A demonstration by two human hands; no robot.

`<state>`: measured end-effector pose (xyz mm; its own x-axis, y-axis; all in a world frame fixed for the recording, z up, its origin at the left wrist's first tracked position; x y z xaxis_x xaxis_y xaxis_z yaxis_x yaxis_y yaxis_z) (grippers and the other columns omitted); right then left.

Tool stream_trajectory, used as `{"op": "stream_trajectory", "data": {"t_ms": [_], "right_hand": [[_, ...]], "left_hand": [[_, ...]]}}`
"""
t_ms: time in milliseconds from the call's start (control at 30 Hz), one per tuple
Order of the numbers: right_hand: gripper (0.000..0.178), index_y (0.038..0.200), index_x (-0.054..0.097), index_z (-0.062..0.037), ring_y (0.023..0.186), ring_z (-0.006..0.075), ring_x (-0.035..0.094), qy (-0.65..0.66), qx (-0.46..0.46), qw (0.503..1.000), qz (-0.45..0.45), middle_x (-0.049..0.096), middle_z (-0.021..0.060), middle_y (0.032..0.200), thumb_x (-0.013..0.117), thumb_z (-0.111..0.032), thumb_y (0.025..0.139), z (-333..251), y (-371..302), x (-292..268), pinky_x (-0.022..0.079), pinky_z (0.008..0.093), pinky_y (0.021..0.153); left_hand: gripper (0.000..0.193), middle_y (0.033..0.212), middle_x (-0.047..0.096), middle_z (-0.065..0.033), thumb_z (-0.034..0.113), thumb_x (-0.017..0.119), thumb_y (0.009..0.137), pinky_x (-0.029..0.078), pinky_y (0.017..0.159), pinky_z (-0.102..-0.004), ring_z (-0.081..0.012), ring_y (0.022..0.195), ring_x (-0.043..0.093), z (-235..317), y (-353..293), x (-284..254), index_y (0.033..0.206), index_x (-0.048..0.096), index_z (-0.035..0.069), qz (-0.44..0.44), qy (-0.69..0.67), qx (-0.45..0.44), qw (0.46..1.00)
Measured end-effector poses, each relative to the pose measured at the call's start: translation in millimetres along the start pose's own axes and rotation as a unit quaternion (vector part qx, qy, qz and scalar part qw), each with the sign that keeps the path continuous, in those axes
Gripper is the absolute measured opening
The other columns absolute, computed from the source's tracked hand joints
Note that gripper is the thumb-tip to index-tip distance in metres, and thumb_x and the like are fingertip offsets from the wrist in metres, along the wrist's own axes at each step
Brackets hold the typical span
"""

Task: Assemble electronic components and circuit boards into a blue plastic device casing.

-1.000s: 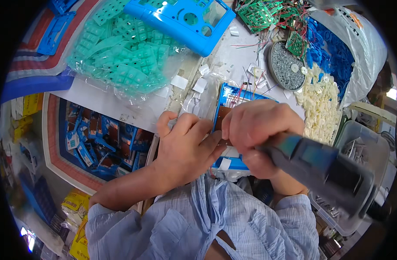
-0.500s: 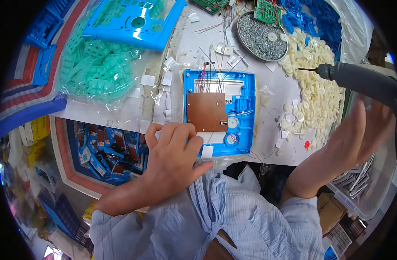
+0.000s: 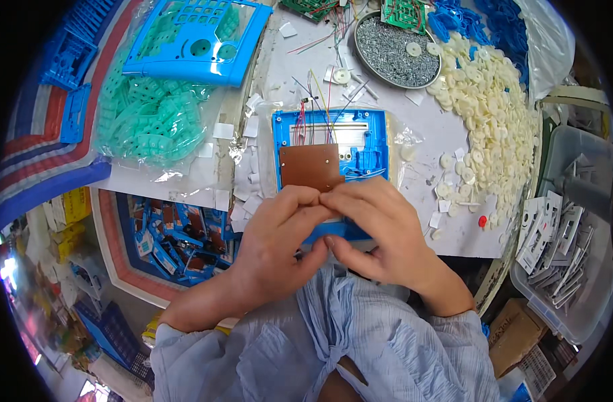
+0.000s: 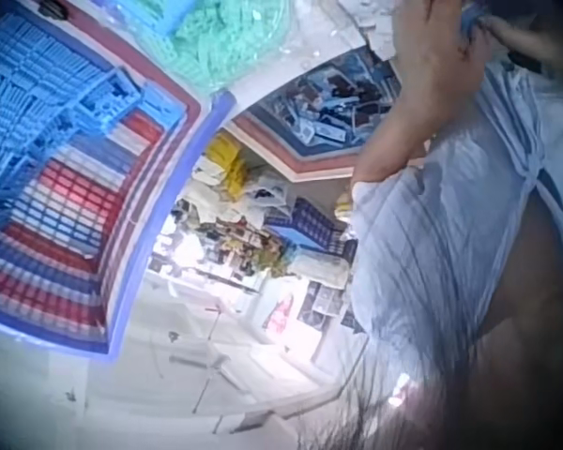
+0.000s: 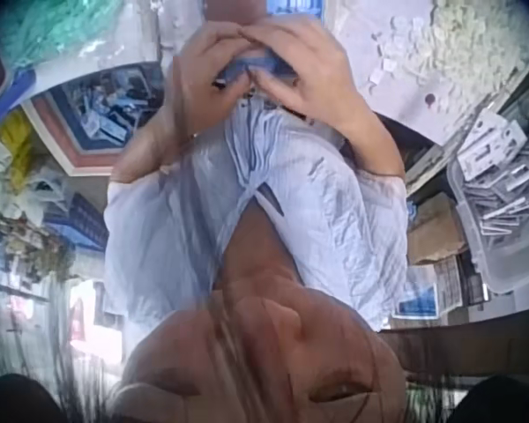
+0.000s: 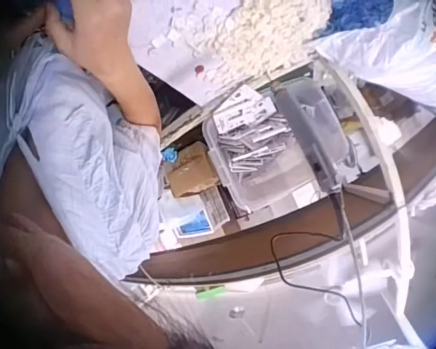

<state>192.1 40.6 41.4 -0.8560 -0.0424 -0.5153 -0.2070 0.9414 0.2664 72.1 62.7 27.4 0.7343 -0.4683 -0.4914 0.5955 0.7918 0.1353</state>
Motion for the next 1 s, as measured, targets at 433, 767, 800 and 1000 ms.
{"op": "stream_trajectory", "data": {"t_ms": [433,767,800,1000], "right_hand": [[0.036,0.128,0.068,-0.0014,0.093,0.0220,0.076,0.129,0.183,0.974,-0.022,0.075,0.0161,0.106,0.068,0.003,0.092,48.1,-2.9,6.0,0.063,0.0310,0.079],[0.030,0.121,0.068,0.0012,0.090,0.0199,0.076,0.112,0.193,0.975,-0.002,0.075,0.0143,0.101,0.069,0.003,0.091,47.2,0.7,3.0,0.062,0.0302,0.077],[0.029,0.120,0.068,0.0014,0.088,0.0199,0.076,0.105,0.198,0.975,-0.005,0.074,0.0142,0.099,0.069,0.003,0.091,48.0,0.5,2.9,0.062,0.0302,0.076],[0.032,0.117,0.066,-0.0024,0.074,0.0193,0.071,0.060,0.122,0.990,-0.041,0.073,0.0116,0.091,0.071,0.005,0.086,34.2,11.9,8.5,0.056,0.0301,0.066]], "left_hand": [[0.014,0.101,0.064,-0.0006,0.014,0.078,0.080,0.031,0.091,-0.0426,-0.0217,0.098,0.056,-23.5,11.9,-10.2,0.092,0.071,0.014,0.013,0.139,0.005,0.990],[0.014,0.099,0.066,-0.0011,0.011,0.078,0.081,0.032,0.093,-0.0410,-0.0215,0.099,0.058,-20.2,12.3,-10.1,0.094,0.073,0.012,-0.008,0.126,0.015,0.992],[0.013,0.098,0.066,-0.0013,0.011,0.078,0.081,0.032,0.093,-0.0411,-0.0216,0.099,0.058,-20.4,11.3,-10.3,0.094,0.073,0.012,-0.012,0.124,0.015,0.992],[0.015,0.096,0.069,-0.0001,0.017,0.081,0.082,0.032,0.092,-0.0421,-0.0212,0.096,0.059,-23.1,14.0,-8.8,0.094,0.074,0.012,-0.051,0.119,0.040,0.991]]}}
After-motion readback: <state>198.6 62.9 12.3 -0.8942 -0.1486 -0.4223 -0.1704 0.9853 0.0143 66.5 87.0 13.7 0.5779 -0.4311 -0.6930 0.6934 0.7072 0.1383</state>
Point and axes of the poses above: each hand's wrist, its own y-axis towards the middle knuckle, its own x-axis out of the palm, z = x × y, the point moved 10 cm from there along y, towards the middle knuckle
